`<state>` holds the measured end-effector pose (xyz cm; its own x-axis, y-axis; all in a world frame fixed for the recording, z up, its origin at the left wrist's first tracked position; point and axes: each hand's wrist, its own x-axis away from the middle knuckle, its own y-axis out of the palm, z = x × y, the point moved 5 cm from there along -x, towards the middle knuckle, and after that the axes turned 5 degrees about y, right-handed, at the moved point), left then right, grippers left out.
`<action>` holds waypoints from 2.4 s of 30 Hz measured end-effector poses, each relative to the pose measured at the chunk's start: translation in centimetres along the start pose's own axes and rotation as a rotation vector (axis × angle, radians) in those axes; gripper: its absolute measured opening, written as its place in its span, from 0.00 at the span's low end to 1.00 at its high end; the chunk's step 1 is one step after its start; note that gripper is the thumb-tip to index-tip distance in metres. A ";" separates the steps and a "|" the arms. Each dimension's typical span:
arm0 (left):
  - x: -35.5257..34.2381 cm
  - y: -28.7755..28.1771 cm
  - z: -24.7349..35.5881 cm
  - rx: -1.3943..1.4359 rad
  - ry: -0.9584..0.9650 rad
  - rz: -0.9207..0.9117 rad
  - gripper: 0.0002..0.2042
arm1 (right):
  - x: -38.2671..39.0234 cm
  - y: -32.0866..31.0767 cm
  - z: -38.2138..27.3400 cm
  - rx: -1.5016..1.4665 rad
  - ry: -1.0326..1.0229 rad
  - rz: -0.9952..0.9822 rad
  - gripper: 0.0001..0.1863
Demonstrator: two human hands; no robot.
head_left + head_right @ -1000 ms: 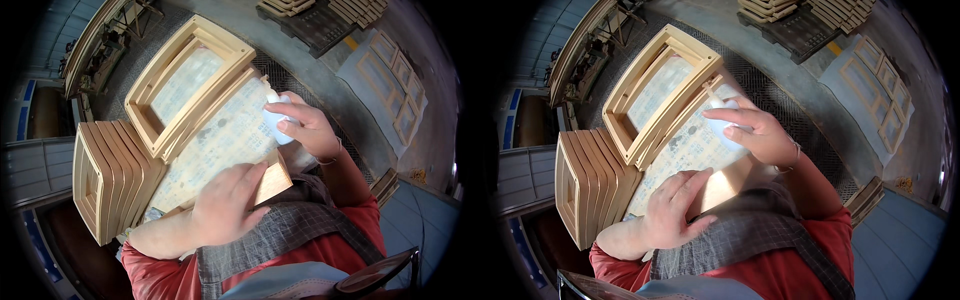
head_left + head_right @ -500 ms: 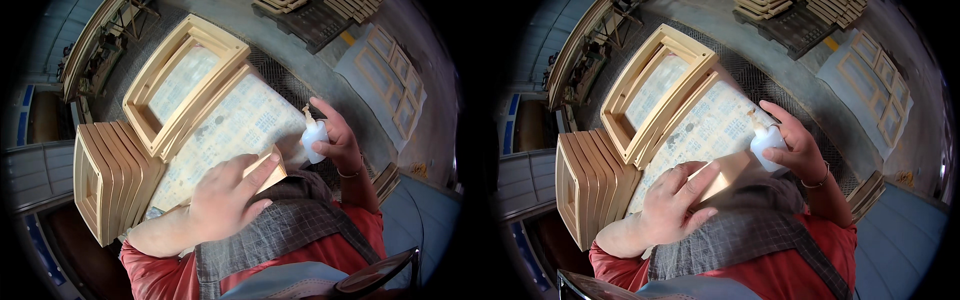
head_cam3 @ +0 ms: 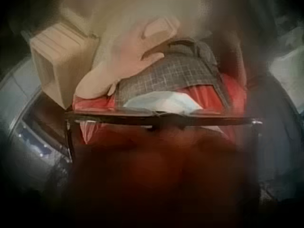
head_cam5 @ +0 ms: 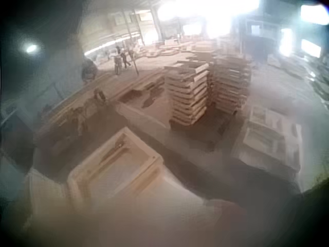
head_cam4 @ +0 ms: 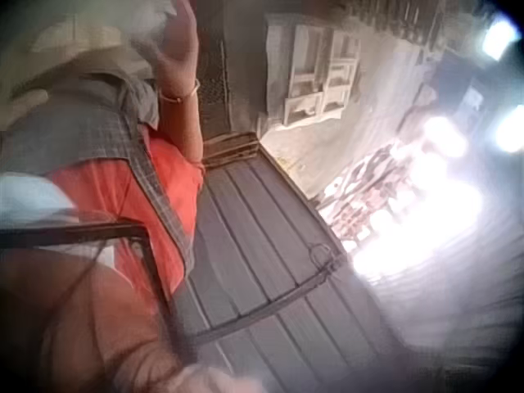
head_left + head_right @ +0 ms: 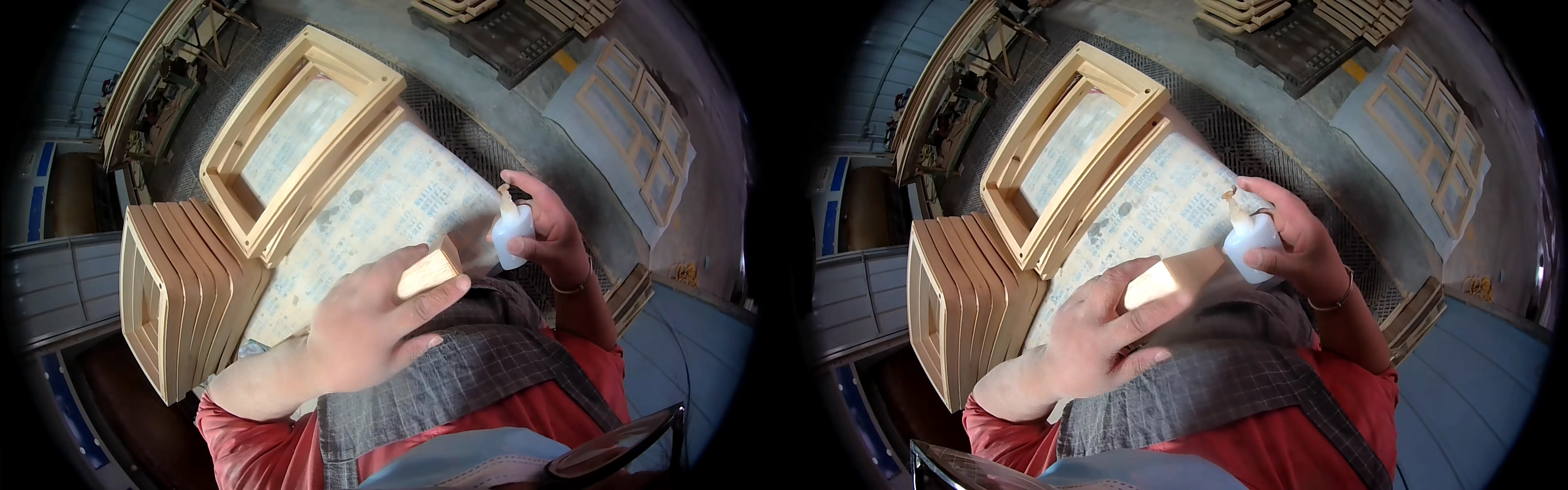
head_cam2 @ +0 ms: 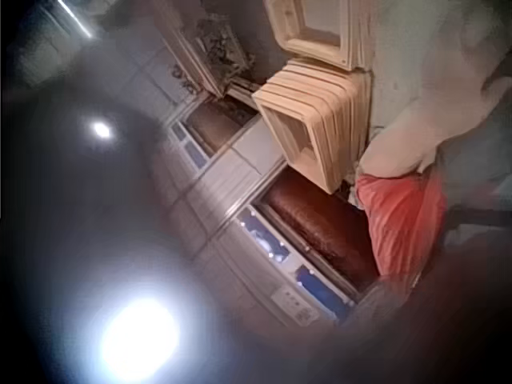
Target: The person applies glue to the edges of a wooden frame piece, then uses a handheld power sander to smooth the surfaces. They wipe the sanded wood with a cloth and place the finished piece onto a stack of similar frames.
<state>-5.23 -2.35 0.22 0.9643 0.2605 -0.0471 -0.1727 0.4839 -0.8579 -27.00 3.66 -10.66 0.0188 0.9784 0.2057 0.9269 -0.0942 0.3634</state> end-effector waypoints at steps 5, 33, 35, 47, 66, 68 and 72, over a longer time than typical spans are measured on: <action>0.2 0.3 -0.3 0.011 -0.063 0.074 0.37 | 0.3 -0.4 0.8 0.041 -0.026 0.005 0.32; 0.3 -0.2 -0.1 0.125 0.043 0.053 0.13 | 1.4 1.3 -6.3 0.423 -0.179 -0.058 0.20; 0.4 0.0 -0.2 0.147 0.055 0.073 0.13 | 1.4 1.7 -7.2 0.454 -0.148 -0.067 0.18; 0.4 -0.1 -0.3 0.080 0.048 0.041 0.17 | 0.5 3.2 -10.3 0.856 -0.245 -0.199 0.14; 0.3 0.0 -0.4 0.080 0.048 0.042 0.18 | -0.2 4.3 -11.3 0.930 -0.254 -0.273 0.12; 0.3 0.0 -0.4 0.092 0.038 0.024 0.18 | -0.3 4.3 -11.2 0.962 -0.276 -0.266 0.12; 0.3 -0.1 -0.4 0.097 0.049 0.036 0.18 | -0.7 4.3 -11.3 0.977 -0.266 -0.262 0.12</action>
<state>-4.83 -2.69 0.05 0.9655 0.2388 -0.1043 -0.2236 0.5539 -0.8020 -27.20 0.54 1.01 -0.2548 0.9667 -0.0229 0.8114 0.2008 -0.5489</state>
